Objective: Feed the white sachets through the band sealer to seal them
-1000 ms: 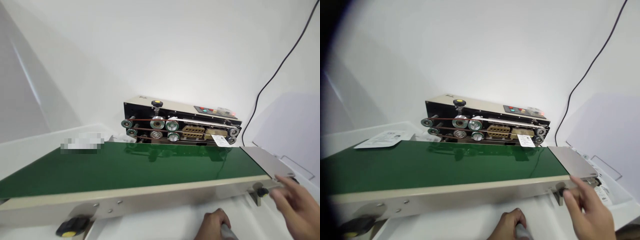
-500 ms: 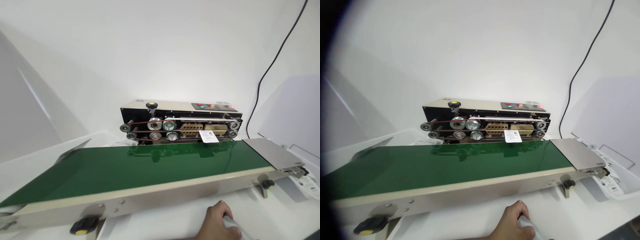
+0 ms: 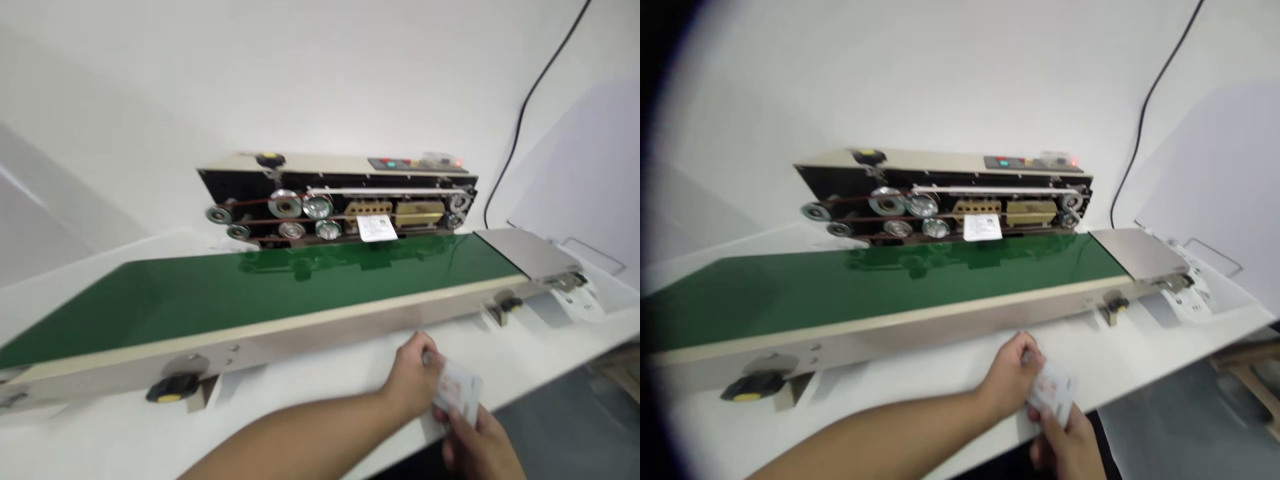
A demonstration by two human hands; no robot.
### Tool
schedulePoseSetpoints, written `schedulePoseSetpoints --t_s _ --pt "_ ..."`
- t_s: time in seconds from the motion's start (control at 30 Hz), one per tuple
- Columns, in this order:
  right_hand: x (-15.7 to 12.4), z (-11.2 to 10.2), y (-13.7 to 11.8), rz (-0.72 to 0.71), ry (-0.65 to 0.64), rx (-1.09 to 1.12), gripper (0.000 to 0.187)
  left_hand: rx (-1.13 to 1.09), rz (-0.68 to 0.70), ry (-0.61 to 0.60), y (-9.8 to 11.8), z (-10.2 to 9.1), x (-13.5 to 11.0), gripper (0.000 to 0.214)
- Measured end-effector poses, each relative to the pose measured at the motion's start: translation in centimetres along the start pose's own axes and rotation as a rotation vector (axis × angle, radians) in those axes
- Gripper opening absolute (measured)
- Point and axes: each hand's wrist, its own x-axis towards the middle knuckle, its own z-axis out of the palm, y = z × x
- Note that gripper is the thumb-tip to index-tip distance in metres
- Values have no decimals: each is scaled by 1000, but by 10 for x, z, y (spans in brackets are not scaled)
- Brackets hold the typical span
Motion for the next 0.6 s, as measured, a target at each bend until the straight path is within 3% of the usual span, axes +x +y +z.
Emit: schedulePoseSetpoints --t_s 0.1,0.23,0.6 --pt "-4 13 -15 25 -25 174 42 -61 19 15 -1 -1 2 7" --pt "6 7 -29 33 61 254 39 -137 -22 -30 -3 -1 4 12" --pt "12 4 -30 -4 122 247 42 -211 -62 -159 -5 2 1 25"
